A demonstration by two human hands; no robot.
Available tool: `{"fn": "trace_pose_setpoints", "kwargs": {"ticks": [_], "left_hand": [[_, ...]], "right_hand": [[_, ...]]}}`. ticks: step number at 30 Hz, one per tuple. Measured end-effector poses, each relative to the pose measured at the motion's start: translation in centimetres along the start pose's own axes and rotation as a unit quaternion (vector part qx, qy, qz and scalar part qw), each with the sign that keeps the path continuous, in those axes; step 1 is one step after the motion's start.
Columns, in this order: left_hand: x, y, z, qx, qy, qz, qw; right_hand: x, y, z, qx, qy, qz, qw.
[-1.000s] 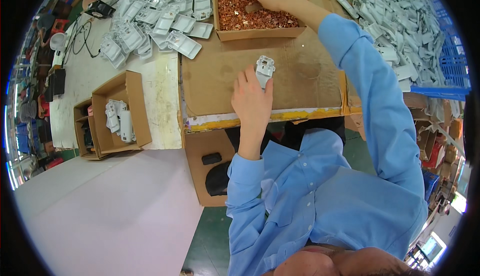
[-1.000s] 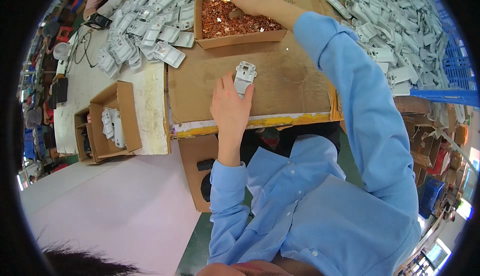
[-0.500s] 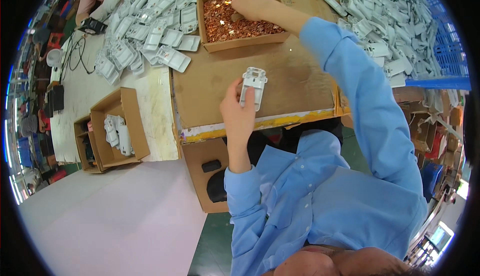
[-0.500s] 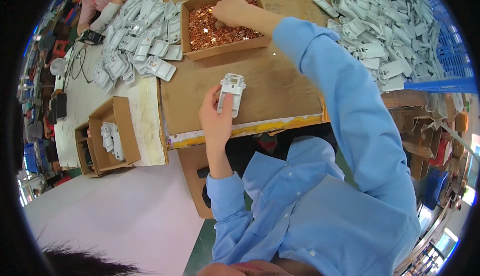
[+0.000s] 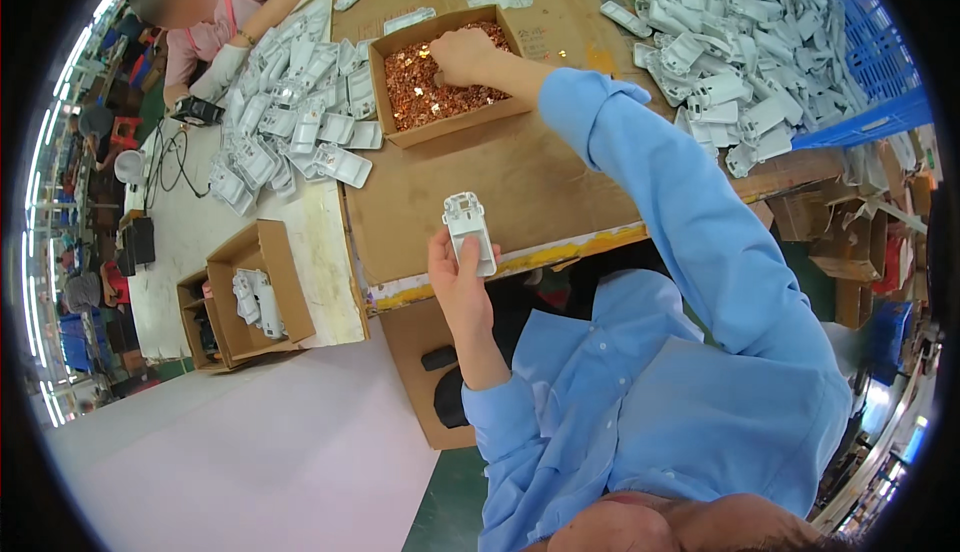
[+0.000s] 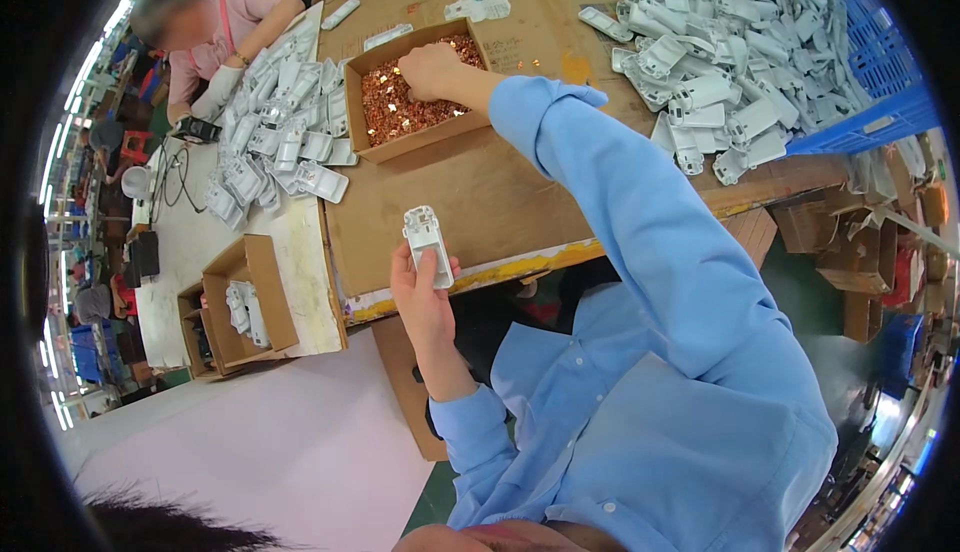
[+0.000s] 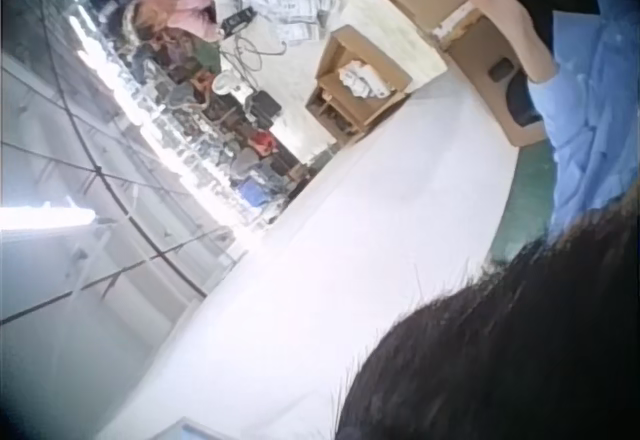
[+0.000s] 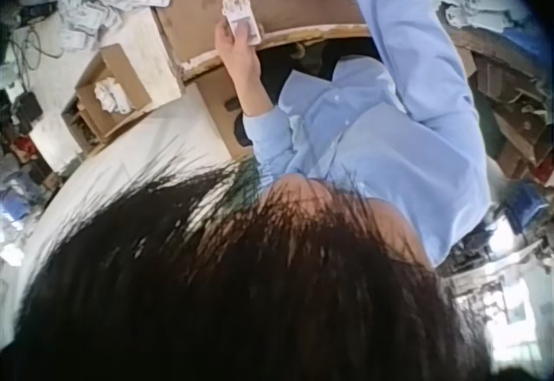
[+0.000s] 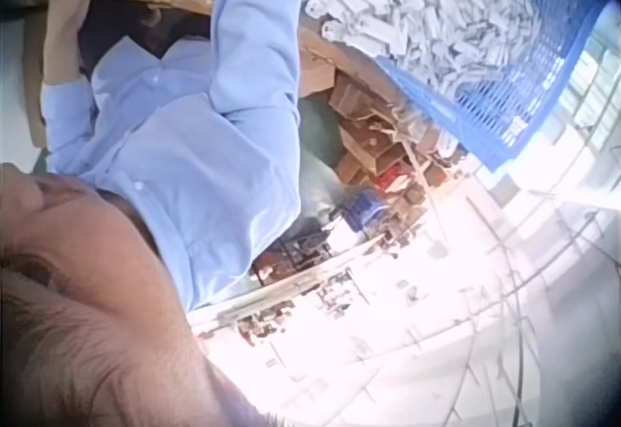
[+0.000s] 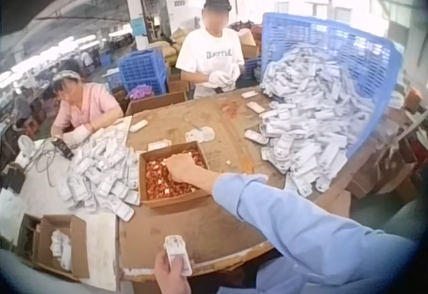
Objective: Manually assemble small metal pins into plastic housings for electronic components on a production line.
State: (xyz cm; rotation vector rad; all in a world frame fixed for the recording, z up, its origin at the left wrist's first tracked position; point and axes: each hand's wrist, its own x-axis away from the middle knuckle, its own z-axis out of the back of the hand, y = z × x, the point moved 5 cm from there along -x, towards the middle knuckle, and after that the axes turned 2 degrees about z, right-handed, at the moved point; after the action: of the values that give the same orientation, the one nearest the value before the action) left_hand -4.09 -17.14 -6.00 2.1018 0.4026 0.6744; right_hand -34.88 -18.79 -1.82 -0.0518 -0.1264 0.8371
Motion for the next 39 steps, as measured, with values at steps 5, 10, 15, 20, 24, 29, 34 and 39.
{"fn": "trace_pose_setpoints", "kwargs": {"ticks": [5, 10, 15, 20, 24, 29, 34, 39], "left_hand": [[1.3, 0.4, -0.7, 0.001, -0.021, -0.007, 1.000], [2.4, 0.4, -2.5, -0.012, -0.026, -0.013, 1.000], [3.4, -1.8, -5.4, -0.047, -0.076, 0.001, 0.996], [5.2, -4.5, -11.2, -0.079, -0.148, 0.018, 0.986], [6.8, -6.3, -13.9, -0.130, -0.183, 0.056, 0.973], [8.1, -8.4, -16.4, -0.169, -0.186, 0.024, 0.968], [8.2, -8.9, -17.5, -0.186, -0.174, -0.005, 0.967], [8.5, -8.7, -18.3, -0.210, -0.151, -0.045, 0.965]], "right_hand": [[1.1, 1.1, 1.1, -0.049, 0.054, 0.001, 0.997], [5.3, 2.8, 3.4, -0.294, 0.080, 0.036, 0.952], [15.5, 3.5, 4.4, -0.487, 0.058, 0.159, 0.857], [27.5, 5.9, 3.6, -0.552, 0.023, 0.110, 0.826], [33.9, 6.2, 3.3, -0.592, 0.004, 0.067, 0.803], [37.8, 8.3, 2.8, -0.605, 0.062, -0.008, 0.794], [38.4, 9.7, 2.6, -0.611, 0.103, -0.038, 0.784], [39.0, 9.0, 2.7, -0.580, 0.145, -0.013, 0.801]]}}
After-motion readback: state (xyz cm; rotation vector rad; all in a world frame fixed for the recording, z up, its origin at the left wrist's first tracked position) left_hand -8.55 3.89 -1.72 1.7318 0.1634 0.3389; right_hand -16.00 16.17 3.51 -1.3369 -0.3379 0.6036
